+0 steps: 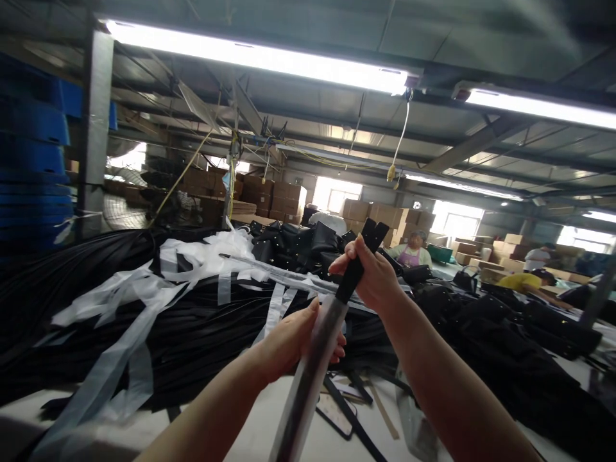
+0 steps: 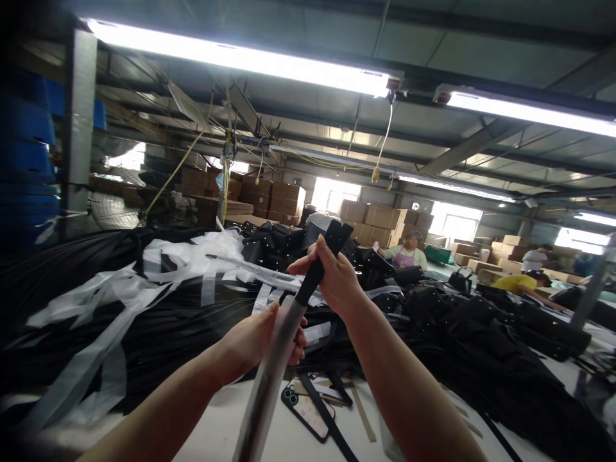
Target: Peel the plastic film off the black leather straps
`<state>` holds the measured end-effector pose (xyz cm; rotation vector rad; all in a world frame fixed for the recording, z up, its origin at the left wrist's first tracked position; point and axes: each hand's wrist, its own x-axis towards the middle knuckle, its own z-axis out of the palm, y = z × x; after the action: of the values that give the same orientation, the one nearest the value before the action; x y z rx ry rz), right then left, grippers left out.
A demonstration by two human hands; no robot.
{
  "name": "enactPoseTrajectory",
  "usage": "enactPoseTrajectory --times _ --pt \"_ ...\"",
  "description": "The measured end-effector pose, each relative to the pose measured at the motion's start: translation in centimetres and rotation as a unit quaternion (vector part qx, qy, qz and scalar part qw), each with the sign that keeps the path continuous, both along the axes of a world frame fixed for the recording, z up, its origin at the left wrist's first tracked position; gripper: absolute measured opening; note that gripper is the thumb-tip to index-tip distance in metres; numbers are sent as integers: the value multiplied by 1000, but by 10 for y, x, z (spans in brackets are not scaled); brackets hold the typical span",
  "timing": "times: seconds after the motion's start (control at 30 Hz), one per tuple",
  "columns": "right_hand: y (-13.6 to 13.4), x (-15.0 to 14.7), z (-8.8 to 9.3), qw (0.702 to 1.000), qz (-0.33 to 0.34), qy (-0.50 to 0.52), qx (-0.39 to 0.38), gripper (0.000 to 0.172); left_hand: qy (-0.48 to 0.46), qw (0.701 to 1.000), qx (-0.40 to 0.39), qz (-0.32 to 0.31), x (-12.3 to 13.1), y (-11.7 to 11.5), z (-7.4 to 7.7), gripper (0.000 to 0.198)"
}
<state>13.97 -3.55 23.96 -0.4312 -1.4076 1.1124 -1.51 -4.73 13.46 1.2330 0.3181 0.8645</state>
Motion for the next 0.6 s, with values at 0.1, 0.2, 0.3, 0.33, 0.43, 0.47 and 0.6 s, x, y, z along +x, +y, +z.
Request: enactPoseTrajectory --times 0.1,0.2,0.3,0.33,0.43,0.47,0.6 --pt "-1 7 2 1000 21 -15 -9 43 60 997 43 -14 -5 -3 -17 51" --pt "0 12 4 999 14 -29 1 40 81 995 50 -43 -5 -5 -29 48" --pt "2 17 6 998 11 -57 9 39 45 998 17 -40 -2 -7 -32 61" --pt "2 18 6 998 16 -67 10 38 30 998 -9 -46 -1 -7 -32 66" --pt "2 23 6 995 41 -85 15 36 18 993 -77 -88 0 -9 -31 67" --pt "2 25 6 995 53 -89 15 36 26 991 -84 -98 -1 -11 -31 60" --pt "-1 28 2 992 82 -96 10 34 45 992 -75 -96 -2 -21 -29 38"
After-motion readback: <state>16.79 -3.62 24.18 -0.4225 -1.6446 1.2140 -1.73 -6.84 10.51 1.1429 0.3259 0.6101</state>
